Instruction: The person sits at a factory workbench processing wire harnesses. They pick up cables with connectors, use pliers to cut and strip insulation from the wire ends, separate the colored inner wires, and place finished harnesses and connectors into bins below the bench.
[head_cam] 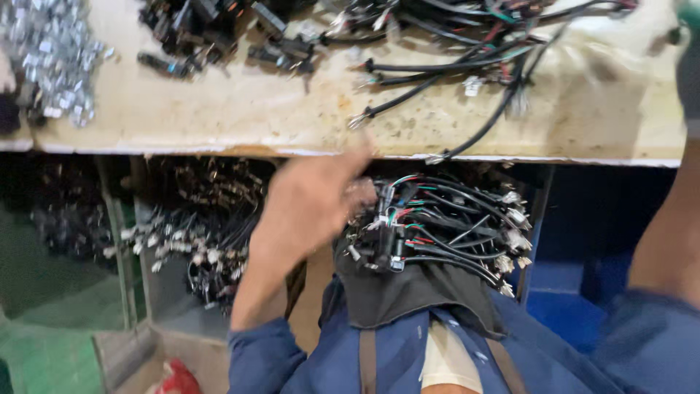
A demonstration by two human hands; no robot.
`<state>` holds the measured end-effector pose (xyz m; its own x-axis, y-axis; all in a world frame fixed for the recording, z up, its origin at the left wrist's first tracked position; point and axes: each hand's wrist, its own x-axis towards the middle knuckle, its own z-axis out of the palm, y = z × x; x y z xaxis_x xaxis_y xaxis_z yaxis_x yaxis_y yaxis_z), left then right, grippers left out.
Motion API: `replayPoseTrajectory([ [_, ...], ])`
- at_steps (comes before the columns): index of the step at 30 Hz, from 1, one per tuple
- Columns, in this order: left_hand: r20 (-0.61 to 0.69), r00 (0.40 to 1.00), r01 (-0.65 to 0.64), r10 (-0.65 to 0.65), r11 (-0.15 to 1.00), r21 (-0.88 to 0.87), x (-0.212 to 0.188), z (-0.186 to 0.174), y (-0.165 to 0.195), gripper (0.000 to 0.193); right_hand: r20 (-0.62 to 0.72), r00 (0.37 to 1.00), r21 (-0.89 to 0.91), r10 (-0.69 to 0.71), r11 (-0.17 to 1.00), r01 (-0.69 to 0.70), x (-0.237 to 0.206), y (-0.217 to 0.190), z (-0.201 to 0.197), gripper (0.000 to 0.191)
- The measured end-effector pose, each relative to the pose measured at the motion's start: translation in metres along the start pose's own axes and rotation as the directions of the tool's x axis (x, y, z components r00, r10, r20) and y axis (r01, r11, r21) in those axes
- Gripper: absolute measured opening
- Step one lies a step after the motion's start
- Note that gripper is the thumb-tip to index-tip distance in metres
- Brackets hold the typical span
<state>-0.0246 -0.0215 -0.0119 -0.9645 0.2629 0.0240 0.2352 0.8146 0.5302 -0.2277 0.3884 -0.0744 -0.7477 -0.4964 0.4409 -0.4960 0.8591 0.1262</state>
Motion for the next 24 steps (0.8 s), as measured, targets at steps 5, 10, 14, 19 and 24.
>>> replayPoseTrajectory([
  [5,-0.332,0.943,0.159,-0.01,0.89,0.426,0.064,0.023,-0.094,0.055,0.035,0.995,0.127,0.098,0.987,-0.101,-0.088,-0.062,-0.014,0.011],
  [10,-0.33,0.944,0.105,0.023,0.925,0.365,0.099,0.05,-0.154,0.031,0.195,0.96,0.163,0.199,0.959,-0.232,-0.139,-0.078,-0.009,0.024],
  [14,-0.529,0.848,-0.089,0.016,0.99,-0.112,0.085,0.051,-0.157,0.025,0.227,0.968,0.183,0.111,0.971,-0.154,-0.098,-0.061,-0.02,0.026],
  [19,-0.521,0.779,-0.234,-0.349,0.608,-0.758,0.06,0.045,-0.109,0.033,0.319,0.844,0.703,0.431,0.49,-0.516,-0.054,-0.067,-0.052,0.008],
  [24,0.182,0.93,0.283,-0.321,0.305,-0.909,0.024,0.069,-0.013,0.032,0.424,0.752,0.893,0.505,-0.093,-0.441,-0.061,-0.121,-0.088,0.017],
])
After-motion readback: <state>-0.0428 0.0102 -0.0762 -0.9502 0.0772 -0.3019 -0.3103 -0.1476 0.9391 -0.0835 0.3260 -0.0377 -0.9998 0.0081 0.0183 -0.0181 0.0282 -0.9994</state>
